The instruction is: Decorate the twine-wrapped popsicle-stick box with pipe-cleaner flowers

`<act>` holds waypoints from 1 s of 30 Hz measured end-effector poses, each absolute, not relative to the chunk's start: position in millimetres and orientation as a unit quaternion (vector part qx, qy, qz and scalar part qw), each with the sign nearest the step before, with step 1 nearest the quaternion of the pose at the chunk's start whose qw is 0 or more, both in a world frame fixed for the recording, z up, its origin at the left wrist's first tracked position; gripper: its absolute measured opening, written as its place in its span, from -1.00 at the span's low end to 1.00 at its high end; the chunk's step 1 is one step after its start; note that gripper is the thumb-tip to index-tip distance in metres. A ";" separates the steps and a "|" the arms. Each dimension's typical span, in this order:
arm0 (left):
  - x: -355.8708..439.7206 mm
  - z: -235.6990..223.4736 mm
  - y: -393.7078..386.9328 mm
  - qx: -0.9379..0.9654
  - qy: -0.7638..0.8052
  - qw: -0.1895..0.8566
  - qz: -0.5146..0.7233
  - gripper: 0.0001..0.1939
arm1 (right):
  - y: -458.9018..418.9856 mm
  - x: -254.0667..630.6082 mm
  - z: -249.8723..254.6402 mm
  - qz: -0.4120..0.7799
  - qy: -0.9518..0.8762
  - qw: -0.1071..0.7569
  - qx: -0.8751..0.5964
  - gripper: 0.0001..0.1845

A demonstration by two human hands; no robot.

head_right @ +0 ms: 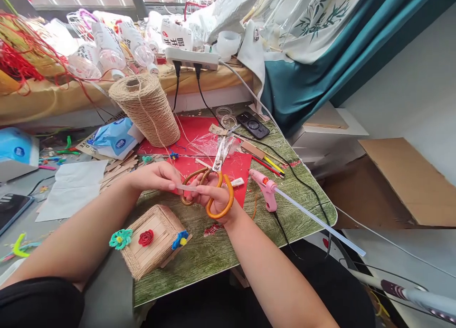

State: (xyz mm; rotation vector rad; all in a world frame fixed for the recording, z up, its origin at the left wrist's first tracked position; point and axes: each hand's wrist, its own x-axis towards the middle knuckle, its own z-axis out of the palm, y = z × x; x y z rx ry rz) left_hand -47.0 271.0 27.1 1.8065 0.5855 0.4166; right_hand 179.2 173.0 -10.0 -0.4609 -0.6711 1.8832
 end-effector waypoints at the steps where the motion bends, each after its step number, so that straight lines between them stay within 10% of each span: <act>1: -48.2 26.8 273.6 0.762 0.214 0.595 0.140 -0.53 | 173.3 178.8 -10.7 0.791 -0.282 0.510 -0.185 -0.70; 30: -49.4 14.9 280.5 0.742 0.234 0.602 0.179 -0.54 | 170.5 175.1 -14.1 0.740 -0.299 0.551 -0.244 -0.60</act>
